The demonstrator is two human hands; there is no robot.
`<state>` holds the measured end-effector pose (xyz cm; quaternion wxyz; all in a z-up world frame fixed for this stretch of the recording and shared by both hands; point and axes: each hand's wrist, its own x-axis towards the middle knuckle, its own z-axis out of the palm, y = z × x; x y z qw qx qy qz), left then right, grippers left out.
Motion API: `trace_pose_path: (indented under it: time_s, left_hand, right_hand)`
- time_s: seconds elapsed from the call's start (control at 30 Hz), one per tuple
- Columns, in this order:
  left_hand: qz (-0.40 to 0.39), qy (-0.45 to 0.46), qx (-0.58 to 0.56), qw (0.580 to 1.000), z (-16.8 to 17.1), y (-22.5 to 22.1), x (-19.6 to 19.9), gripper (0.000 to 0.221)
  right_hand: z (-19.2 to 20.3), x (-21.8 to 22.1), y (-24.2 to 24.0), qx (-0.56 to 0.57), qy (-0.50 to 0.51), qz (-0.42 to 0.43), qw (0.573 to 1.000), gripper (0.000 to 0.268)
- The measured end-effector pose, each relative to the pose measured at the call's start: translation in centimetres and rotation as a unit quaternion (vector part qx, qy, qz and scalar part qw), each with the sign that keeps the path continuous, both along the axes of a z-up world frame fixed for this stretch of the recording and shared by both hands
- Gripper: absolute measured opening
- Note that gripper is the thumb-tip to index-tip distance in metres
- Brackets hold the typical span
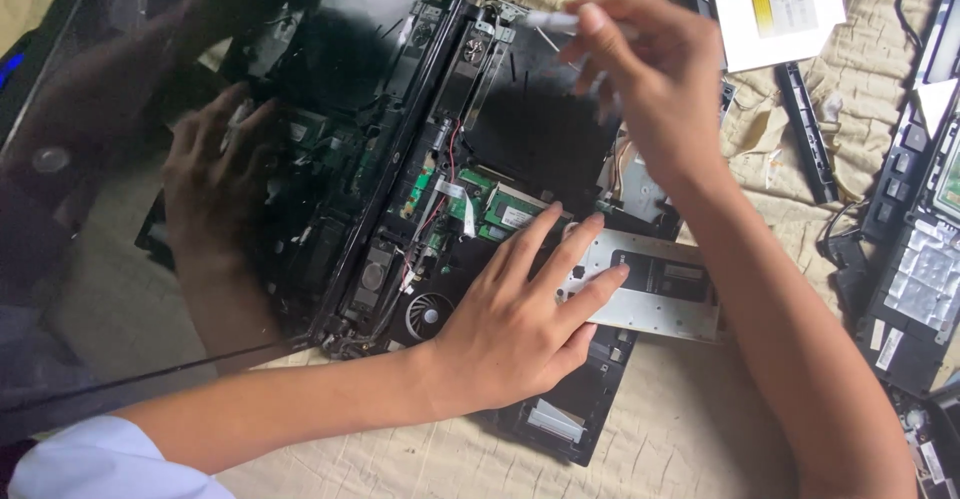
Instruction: Unscrewing and removing a hard drive bracket from a disassembled laptop using a screwdriver.
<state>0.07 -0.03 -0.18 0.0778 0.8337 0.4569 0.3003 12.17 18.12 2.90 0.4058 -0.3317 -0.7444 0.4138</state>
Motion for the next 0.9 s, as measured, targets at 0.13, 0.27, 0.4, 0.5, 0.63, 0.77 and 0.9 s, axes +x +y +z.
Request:
trace_pose_path:
  time_s: [0.13, 0.27, 0.4, 0.5, 0.63, 0.77, 0.9]
  left_hand:
    - [0.007, -0.02, 0.001, 1.0, -0.6, -0.2, 0.1, 0.039]
    - [0.004, -0.009, -0.014, 1.0, -1.9, -0.3, 0.1, 0.048]
    - [-0.006, -0.002, -0.033, 0.999, -1.5, -0.2, 0.0, 0.05]
    - [-0.012, -0.008, -0.047, 0.999, -1.6, -0.1, 0.0, 0.049]
    - [-0.01, -0.019, -0.05, 0.999, -1.2, -0.1, -0.1, 0.049]
    - [-0.002, 0.002, -0.026, 1.0, -1.0, 0.0, 0.0, 0.048]
    - [-0.013, 0.01, -0.017, 1.0, -0.6, 0.0, 0.0, 0.048]
  right_hand:
    - [1.3, 2.4, -0.1, 0.013, 0.01, -0.022, 1.0, 0.022]
    - [3.5, 5.3, -2.0, 0.018, 0.011, -0.05, 0.999, 0.023]
    - [5.1, 8.3, -6.5, -0.051, -0.001, -0.078, 0.996, 0.013]
    - [5.2, 10.6, -11.2, -0.042, -0.114, -0.112, 0.986, 0.009]
    - [3.2, 12.9, -15.5, -0.053, -0.171, -0.134, 0.975, 0.008]
    - [1.3, 13.0, -16.7, -0.138, -0.129, -0.207, 0.96, 0.012]
    - [1.0, 13.3, -15.9, -0.154, -0.108, -0.121, 0.975, 0.012]
